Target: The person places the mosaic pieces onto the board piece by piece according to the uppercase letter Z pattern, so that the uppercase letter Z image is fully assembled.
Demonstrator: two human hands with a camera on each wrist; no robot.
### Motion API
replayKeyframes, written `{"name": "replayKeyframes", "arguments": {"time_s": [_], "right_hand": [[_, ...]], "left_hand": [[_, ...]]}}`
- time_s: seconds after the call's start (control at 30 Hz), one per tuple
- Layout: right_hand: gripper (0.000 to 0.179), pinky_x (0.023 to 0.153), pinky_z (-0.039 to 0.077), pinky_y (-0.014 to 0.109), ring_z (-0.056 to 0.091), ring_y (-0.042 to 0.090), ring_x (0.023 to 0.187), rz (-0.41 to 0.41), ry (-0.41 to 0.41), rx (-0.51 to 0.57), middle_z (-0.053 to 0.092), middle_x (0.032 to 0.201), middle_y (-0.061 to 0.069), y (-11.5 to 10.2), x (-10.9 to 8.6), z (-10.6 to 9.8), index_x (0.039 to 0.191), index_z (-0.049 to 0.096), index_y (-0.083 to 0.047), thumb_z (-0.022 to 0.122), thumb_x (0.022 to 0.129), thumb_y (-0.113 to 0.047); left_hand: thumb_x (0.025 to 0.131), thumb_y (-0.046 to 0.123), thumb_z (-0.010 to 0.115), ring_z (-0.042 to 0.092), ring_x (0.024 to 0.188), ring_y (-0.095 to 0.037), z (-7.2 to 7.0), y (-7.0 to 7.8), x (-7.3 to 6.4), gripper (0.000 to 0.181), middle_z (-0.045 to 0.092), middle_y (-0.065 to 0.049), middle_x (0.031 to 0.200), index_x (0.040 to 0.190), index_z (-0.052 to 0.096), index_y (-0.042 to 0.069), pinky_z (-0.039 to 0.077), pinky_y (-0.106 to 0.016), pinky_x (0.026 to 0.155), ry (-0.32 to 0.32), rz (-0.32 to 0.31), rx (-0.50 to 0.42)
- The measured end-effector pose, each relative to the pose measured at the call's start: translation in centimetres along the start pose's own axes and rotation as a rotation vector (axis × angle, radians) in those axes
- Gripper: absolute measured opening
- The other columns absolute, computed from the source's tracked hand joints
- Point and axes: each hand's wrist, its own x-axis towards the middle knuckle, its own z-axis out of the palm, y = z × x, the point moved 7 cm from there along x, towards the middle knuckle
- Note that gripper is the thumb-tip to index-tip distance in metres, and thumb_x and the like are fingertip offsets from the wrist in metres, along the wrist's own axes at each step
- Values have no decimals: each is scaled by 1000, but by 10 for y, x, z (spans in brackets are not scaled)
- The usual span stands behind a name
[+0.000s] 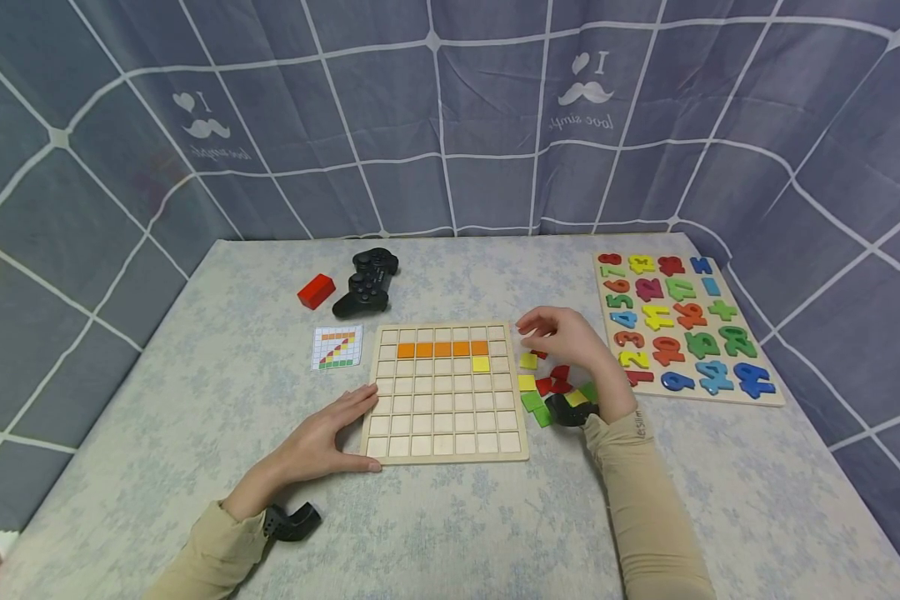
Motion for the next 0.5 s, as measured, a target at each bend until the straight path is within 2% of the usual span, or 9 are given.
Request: {"name": "replayKeyframes", "arguments": {"time_s": [0.3,0.5], "right_hand": [[30,66,48,30,57,23,79,30,-59,45,66,95,12,8,-3,-1,113,62,3,67,88,-12],[30,69,49,30,60,22,80,52,-104,82,66,103,16,19,-1,6,113,62,2,68,86,-10]], "left_hand": [[69,59,75,23,140,-24,1,-2,1,99,28,-3,152,143,39,3,25,-42,112,-4,-15,-3],[68,61,74,22,140,-22,3,-3,1,100,27,-2,152,143,38,4,24,-41,112,-14,-30,-1]]}}
